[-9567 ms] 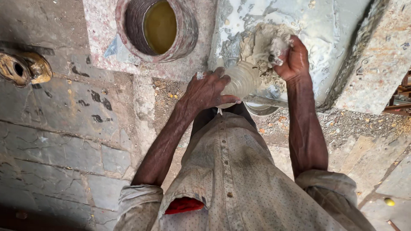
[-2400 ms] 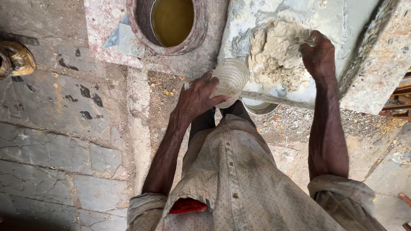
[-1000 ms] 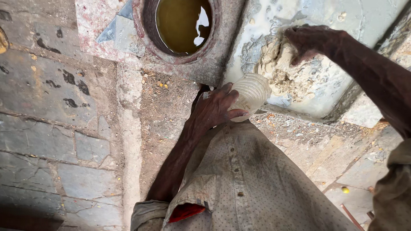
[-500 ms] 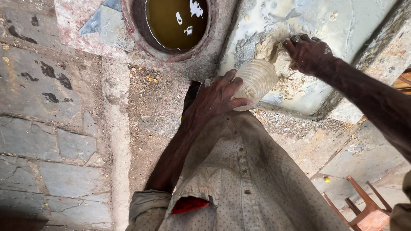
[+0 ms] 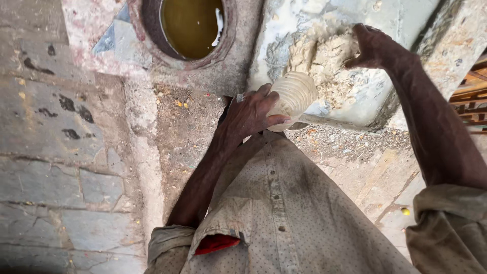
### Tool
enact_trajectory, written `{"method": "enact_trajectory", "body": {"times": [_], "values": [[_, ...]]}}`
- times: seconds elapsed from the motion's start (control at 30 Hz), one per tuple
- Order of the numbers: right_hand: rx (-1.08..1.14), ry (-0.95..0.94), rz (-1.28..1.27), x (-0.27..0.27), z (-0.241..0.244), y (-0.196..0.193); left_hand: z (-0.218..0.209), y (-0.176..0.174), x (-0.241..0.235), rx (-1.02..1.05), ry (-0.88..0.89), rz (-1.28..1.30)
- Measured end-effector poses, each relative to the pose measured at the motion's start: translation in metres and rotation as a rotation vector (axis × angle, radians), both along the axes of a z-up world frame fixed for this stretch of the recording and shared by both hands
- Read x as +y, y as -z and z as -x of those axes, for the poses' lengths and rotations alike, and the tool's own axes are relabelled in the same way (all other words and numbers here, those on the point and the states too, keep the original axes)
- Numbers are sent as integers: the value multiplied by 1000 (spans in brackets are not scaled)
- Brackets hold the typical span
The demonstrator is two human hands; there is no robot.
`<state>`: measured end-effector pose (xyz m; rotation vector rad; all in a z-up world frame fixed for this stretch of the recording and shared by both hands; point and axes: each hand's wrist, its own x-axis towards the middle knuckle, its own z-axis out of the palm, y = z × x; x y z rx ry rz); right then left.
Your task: The person pours water from a plastic bottle into a pile of dry powder on a stone slab and mixes it by hand to form a paste. The person repeatedly adds water and kneads the mixture until it becomes a cohesive mass.
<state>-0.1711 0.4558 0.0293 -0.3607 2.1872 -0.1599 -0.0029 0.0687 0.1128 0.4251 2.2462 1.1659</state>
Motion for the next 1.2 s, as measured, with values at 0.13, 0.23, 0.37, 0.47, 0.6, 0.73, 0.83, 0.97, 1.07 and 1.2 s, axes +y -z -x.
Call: {"method": "enact_trajectory", "body": {"times": [0.13, 0.23, 0.37, 0.47, 0.6, 0.73, 0.83, 0.97, 1.07, 1.2], "values": [[-10, -106, -5, 3, 17, 14, 0, 2, 6, 69, -9, -1], [-20, -100, -43, -2, 12, 21, 1, -4, 6, 56, -2, -11], [224, -156, 158, -1, 7, 21, 1, -19, 6, 14, -36, -3], [215, -220, 63, -7, 2, 29, -2, -21, 4, 31, -29, 25], [226, -120, 12, -5, -12, 25, -3, -8, 12, -26, 6, 20], [207, -133, -16, -11, -2, 26, 2, 12, 17, 9, 22, -43], [124, -55, 70, -8, 3, 26, -6, 19, 21, 60, 20, -32], [63, -15, 220, -6, 7, 20, -13, 22, 23, 77, 21, 39], [294, -440, 146, -24, 7, 20, -8, 23, 22, 116, -7, 26], [186, -392, -265, -61, -3, 29, -9, 22, 22, 82, -11, 25]]}}
